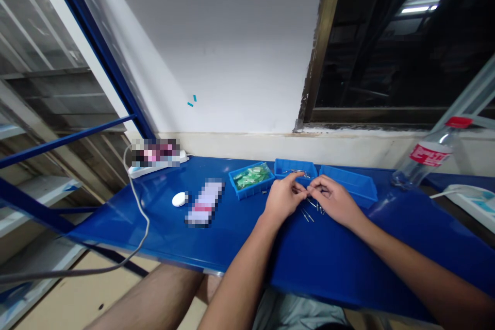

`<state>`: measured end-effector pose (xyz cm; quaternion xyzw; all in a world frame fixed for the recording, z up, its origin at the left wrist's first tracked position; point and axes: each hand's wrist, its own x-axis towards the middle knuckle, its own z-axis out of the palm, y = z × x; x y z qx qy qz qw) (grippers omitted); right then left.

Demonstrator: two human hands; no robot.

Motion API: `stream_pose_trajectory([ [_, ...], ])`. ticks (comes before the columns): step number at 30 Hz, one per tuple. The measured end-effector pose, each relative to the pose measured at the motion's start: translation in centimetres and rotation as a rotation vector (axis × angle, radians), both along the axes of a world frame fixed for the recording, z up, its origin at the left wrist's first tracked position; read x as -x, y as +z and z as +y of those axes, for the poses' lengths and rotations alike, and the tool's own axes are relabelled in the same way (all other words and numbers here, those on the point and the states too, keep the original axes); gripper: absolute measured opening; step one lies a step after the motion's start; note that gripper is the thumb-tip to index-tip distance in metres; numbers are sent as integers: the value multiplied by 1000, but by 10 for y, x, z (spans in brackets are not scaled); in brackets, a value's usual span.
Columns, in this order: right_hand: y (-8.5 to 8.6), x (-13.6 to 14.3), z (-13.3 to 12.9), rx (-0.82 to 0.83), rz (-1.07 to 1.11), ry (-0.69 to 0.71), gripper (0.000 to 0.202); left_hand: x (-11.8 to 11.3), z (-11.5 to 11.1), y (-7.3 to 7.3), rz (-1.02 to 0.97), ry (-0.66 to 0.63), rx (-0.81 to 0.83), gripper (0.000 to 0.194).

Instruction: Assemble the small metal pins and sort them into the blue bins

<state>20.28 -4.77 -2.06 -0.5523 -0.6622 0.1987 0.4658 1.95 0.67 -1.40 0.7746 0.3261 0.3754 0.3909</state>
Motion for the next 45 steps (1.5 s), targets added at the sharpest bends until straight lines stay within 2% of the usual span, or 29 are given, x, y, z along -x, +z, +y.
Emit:
stream_pose_trajectory([
  [5, 4, -2, -2, 9, -15, -8, 27, -2, 3, 1, -154, 36, 2, 46],
  [9, 4, 1, -2, 75, -37, 63, 33, -3, 8, -2, -288, 51, 83, 45],
  [12, -2, 2, 0, 188, 26, 111, 38, -4, 9, -2, -327, 29, 143, 47],
  [15, -7, -1, 4, 264, 160, 111, 44, -3, 7, 0, -305, 34, 132, 43],
  [21, 1, 2, 7, 291, 479, 61, 50, 0, 2, 6, -218, 144, 70, 36],
  [26, 6, 4, 5, 289, 604, 9, 51, 1, 4, 2, -138, 180, 11, 35],
  [30, 5, 1, 5, 277, 619, -5, 50, 2, 3, -1, 14, 189, -80, 31],
  [36, 2, 0, 7, 332, 606, -54, 56, 4, -4, 1, 364, 93, -331, 27],
  [39, 0, -1, 9, 360, 574, -98, 56, 4, -3, 0, 476, 46, -367, 30],
  [45, 0, 0, 9, 323, 540, -74, 56, 6, 0, 0, 560, 8, -401, 30],
])
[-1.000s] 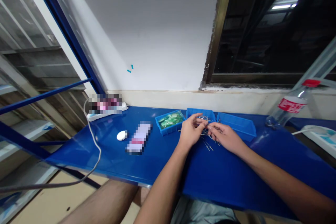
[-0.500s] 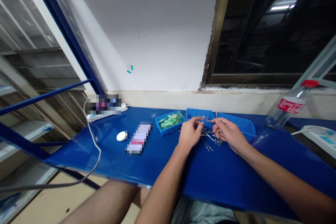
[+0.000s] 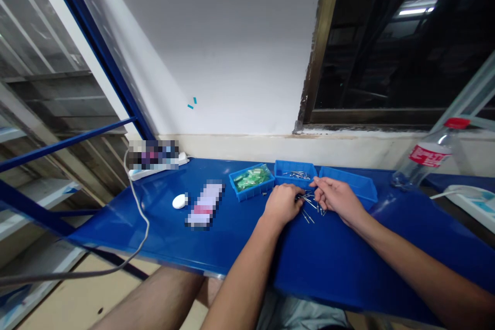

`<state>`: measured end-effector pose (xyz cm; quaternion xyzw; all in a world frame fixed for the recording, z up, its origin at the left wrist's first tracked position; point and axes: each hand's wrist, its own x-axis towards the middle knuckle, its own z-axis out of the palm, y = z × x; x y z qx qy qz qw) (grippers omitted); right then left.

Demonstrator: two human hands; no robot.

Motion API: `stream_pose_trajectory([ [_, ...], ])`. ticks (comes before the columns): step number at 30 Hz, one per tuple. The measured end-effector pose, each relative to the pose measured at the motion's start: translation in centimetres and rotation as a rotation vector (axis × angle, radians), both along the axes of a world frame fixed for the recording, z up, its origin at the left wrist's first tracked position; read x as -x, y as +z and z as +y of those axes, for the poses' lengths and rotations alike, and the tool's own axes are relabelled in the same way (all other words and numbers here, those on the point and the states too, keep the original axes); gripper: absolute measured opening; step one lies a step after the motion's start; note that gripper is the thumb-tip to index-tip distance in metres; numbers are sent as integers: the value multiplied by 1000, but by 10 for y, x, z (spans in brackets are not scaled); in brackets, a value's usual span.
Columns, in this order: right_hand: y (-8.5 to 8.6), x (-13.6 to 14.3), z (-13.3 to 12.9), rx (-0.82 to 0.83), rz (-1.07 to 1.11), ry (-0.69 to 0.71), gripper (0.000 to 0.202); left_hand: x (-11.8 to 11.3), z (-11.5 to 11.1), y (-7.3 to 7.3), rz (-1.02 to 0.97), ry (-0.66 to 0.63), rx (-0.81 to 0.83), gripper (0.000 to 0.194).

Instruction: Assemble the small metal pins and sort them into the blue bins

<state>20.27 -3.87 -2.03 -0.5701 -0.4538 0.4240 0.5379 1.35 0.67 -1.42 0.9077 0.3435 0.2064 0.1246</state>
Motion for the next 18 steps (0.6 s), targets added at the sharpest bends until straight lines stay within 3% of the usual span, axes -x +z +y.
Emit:
stream_pose_trajectory([
  [12, -5, -3, 2, -73, -104, 56, 57, 0, -6, 9, 80, 52, -80, 25],
  [18, -7, -2, -4, -180, -333, 59, 48, 1, -3, 7, -53, 66, -54, 22],
])
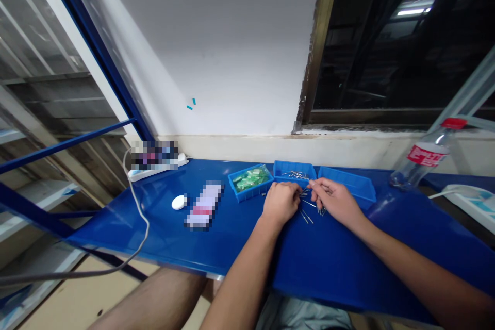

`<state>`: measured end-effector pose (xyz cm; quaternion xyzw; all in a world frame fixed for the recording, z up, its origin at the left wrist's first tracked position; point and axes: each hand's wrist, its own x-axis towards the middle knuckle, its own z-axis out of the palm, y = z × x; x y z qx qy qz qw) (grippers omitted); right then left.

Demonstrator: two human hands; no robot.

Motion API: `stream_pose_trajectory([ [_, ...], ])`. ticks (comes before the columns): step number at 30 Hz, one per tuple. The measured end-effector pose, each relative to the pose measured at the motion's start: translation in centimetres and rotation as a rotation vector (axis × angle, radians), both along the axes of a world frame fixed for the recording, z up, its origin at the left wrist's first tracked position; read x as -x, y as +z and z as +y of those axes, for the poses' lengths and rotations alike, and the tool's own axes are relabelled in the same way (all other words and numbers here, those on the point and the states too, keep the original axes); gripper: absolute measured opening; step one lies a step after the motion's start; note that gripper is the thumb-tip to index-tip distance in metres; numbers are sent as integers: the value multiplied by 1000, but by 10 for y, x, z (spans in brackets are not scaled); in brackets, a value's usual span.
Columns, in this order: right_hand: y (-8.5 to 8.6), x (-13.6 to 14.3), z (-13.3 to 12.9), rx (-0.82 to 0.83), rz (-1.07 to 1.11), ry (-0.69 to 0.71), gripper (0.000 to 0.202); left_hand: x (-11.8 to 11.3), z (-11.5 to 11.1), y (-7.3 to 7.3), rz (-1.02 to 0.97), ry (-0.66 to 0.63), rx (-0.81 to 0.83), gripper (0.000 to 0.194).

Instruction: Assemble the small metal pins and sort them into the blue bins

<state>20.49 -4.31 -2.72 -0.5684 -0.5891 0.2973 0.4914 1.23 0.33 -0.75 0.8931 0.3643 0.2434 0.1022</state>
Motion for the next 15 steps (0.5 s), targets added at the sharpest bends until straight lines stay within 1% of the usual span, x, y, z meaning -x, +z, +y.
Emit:
stream_pose_trajectory([
  [5, 2, 3, -4, -130, -182, -39, 32, -1, 3, -5, -192, -34, 56, 20],
  [8, 2, 2, -3, -195, -292, -37, 26, -3, 4, -6, -286, -65, 94, 22],
  [12, 2, -1, -1, -187, -330, -52, 19, -5, 5, -6, -409, -96, 167, 25],
  [15, 1, -1, -1, -161, -298, -58, 17, -7, 5, -6, -523, -112, 244, 30],
])
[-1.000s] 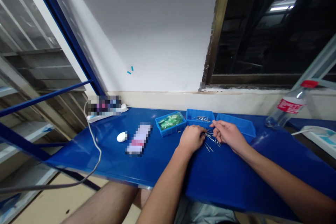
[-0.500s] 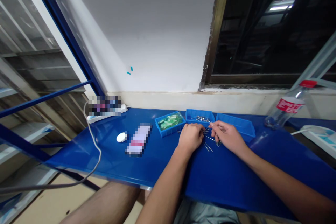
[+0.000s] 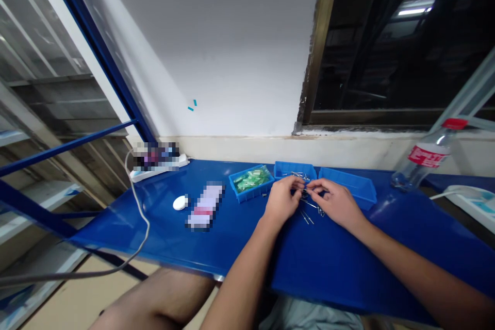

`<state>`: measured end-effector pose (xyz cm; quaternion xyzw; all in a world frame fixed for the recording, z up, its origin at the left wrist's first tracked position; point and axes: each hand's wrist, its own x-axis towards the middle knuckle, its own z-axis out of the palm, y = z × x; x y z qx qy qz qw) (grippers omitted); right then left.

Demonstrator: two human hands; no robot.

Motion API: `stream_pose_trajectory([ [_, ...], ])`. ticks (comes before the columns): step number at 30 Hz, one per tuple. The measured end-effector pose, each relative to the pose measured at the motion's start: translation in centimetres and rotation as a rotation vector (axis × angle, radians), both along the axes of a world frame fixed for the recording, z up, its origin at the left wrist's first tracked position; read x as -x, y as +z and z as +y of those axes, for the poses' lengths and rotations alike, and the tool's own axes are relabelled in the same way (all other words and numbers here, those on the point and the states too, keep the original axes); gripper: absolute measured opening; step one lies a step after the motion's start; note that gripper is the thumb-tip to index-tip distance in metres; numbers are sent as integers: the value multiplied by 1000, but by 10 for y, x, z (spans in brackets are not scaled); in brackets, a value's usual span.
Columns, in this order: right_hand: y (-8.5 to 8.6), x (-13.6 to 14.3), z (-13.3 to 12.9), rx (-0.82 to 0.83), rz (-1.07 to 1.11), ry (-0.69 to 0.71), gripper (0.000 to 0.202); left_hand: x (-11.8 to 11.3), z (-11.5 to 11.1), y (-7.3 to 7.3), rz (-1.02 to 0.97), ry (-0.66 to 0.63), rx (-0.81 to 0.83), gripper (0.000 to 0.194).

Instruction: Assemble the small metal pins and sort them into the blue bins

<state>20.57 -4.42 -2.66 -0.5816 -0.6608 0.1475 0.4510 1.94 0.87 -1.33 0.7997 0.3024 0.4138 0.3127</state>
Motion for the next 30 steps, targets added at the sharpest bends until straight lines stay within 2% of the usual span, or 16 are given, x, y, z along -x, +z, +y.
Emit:
stream_pose_trajectory([
  [6, -5, 4, 1, 34, 255, 45, 28, -2, 1, 0, -152, 26, 178, 43],
  [8, -5, 7, 1, 26, 342, 53, 35, -2, 2, -1, -149, 41, 228, 36],
  [11, -6, 10, 1, 29, 409, 76, 42, 0, 3, -2, -106, -3, 235, 22],
  [15, -5, 10, 0, 29, 379, 43, 45, 2, 1, 1, -74, -41, 183, 26],
  [18, -3, 8, 0, -1, 361, 9, 44, 2, 0, 3, -46, -6, 83, 29],
  [22, -3, 6, 0, -43, 342, 3, 39, 3, 0, 3, 27, 25, -47, 23],
  [30, 1, 3, 0, -106, 69, -16, 31, 4, 4, -1, 11, 61, -25, 19],
])
